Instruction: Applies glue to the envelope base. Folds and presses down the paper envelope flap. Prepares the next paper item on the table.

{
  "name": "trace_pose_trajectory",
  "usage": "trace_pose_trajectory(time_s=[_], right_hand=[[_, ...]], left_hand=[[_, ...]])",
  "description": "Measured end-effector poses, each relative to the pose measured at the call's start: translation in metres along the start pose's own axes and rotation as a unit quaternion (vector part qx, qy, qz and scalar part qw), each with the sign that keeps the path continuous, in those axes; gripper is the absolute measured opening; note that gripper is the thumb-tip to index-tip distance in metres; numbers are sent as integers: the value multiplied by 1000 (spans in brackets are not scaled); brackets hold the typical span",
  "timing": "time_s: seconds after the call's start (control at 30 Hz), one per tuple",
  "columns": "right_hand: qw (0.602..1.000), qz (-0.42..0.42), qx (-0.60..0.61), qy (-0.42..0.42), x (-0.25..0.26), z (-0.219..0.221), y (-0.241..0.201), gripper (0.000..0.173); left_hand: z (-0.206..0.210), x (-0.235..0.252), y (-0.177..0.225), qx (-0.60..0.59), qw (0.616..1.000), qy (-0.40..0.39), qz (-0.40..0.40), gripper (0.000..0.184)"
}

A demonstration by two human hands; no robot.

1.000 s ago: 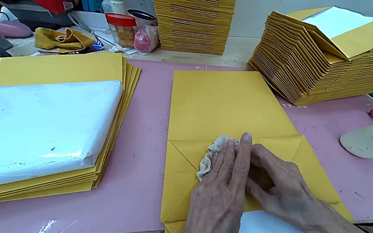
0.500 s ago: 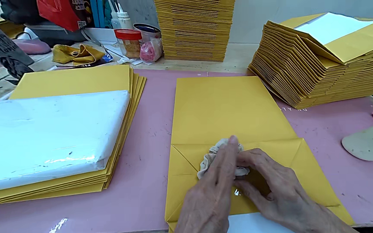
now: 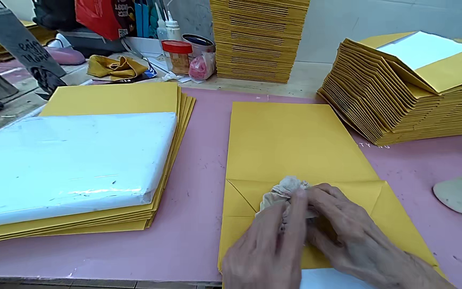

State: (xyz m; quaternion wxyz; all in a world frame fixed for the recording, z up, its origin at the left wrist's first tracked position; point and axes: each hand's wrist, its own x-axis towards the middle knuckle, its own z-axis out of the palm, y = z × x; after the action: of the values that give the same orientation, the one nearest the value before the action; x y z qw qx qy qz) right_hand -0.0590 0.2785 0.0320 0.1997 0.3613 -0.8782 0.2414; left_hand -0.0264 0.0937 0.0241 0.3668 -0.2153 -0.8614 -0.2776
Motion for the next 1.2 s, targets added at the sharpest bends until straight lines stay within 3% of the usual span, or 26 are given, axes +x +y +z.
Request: trace_pose_trajectory(time_s=[0.2, 0.33, 0.43, 0.6, 0.77, 0.93, 1.1, 1.2], right_hand=[[998, -33, 15, -58, 32, -2, 9, 16], [994, -10, 18, -111, 49, -1, 4, 16], [996, -17, 24, -89, 57, 3, 3, 17], [986, 65, 149, -49, 75, -17, 11, 9], [989, -46, 97, -99, 55, 1, -12, 14], [996, -58, 16, -68, 57, 7, 6, 18], [996, 68, 51, 28, 49, -47, 37, 15], [982, 149, -70, 95, 24, -96, 55, 16]], left_hand=[[-2, -13, 0, -76, 971, -40, 223, 25], [13, -13, -1, -35, 975, -107, 191, 23], [18, -13, -4, -22, 971, -134, 195, 25], [18, -14, -5, -39, 968, -163, 186, 31], [12, -12, -3, -27, 973, -138, 183, 19], [16, -14, -6, -9, 972, -138, 191, 29], [16, -14, -9, -44, 970, -177, 159, 34], [13, -14, -10, -53, 967, -205, 140, 41]])
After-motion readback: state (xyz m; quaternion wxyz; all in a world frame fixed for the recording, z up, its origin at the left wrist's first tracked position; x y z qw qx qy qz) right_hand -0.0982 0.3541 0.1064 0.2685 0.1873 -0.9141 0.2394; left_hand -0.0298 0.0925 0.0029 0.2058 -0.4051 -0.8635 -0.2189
